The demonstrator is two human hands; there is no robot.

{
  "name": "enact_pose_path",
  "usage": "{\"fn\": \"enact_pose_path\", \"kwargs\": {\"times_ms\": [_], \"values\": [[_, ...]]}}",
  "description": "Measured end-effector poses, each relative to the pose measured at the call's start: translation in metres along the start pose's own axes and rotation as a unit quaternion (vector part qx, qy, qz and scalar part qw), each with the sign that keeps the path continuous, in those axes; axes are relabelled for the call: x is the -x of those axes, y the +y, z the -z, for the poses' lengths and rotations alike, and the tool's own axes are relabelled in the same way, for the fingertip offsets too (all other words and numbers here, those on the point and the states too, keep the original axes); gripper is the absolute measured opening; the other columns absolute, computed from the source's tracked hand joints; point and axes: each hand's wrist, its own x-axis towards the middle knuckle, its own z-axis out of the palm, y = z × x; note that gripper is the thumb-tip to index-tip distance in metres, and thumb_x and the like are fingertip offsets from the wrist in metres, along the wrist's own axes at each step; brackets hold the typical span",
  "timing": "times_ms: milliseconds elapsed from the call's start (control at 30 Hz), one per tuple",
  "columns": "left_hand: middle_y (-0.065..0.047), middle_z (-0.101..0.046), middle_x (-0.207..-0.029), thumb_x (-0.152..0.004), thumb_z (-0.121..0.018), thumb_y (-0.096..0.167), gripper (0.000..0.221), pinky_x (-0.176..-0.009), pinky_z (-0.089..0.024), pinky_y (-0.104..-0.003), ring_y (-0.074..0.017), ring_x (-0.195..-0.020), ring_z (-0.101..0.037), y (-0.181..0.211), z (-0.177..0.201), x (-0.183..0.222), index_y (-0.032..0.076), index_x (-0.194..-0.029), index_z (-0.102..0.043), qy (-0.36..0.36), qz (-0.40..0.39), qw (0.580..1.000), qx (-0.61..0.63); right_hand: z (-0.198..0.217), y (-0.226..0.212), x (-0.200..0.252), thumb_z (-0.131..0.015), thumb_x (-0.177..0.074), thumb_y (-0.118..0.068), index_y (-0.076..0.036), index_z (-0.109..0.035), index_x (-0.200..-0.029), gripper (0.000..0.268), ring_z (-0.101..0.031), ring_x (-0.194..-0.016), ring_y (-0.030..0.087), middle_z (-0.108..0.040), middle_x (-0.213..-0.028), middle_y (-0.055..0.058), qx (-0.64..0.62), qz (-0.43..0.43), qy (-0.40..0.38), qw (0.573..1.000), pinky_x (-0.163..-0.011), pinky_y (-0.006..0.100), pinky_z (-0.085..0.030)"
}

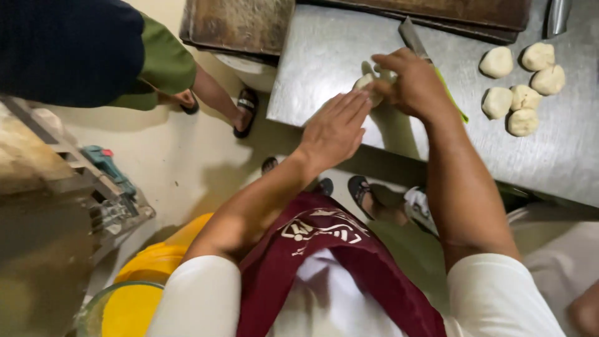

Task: Cutting and shaping dough pieces into decorative patterns and placing them on a baking tray

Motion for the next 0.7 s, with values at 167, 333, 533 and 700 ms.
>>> {"fn": "enact_pose_path", "kwargs": {"times_ms": [167, 333, 533, 700], "values": [[-0.028, -0.063, -0.136, -0.101, -0.047, 0.01, 0.039, -0.121, -0.038, -0.054, -0.0427, -0.134, -0.056, 0.012, -0.049, -0.024, -0.01, -0.131, -0.061, 0.152, 0.0, 0.988, 0.038, -0.016, 0.001, -0.02, -0.076, -0.105, -0.021, -0.003, -0.071, -0.135, 0.036, -0.063, -0.098, 0.032, -0.065, -0.117, 0.014, 0.096, 0.145, 0.196, 0.965, -0.073, 0.042, -0.052], [-0.016, -0.059, -0.147, -0.099, -0.059, 0.042, 0.064, -0.123, -0.031, -0.05, -0.0341, -0.144, -0.047, 0.011, -0.052, -0.011, 0.0, -0.146, -0.053, 0.099, 0.006, 0.995, -0.022, -0.04, -0.01, -0.064, -0.073, -0.107, -0.037, -0.008, -0.068, -0.127, 0.036, -0.057, -0.073, 0.029, -0.061, -0.097, 0.012, 0.224, 0.303, 0.275, 0.885, -0.053, 0.04, -0.043], [-0.011, -0.013, -0.167, -0.104, -0.046, 0.059, 0.077, -0.121, -0.017, -0.064, -0.0301, -0.155, -0.012, 0.015, 0.005, -0.012, 0.011, -0.16, -0.024, -0.047, -0.001, 0.998, -0.034, -0.004, 0.015, -0.039, -0.068, -0.107, -0.021, -0.004, -0.07, -0.132, 0.03, -0.06, -0.106, 0.04, -0.065, -0.118, 0.018, 0.036, 0.217, 0.199, 0.955, -0.087, 0.051, -0.046], [-0.007, 0.004, -0.173, -0.108, -0.025, 0.064, 0.083, -0.126, -0.006, -0.056, -0.022, -0.159, 0.002, 0.021, 0.017, -0.024, 0.01, -0.165, 0.0, -0.186, 0.051, 0.977, -0.091, 0.005, 0.016, 0.056, -0.054, -0.079, -0.004, -0.006, -0.05, -0.14, 0.061, -0.045, -0.1, 0.053, -0.048, -0.134, 0.025, 0.147, -0.118, 0.123, 0.974, -0.072, 0.065, -0.045]]}}
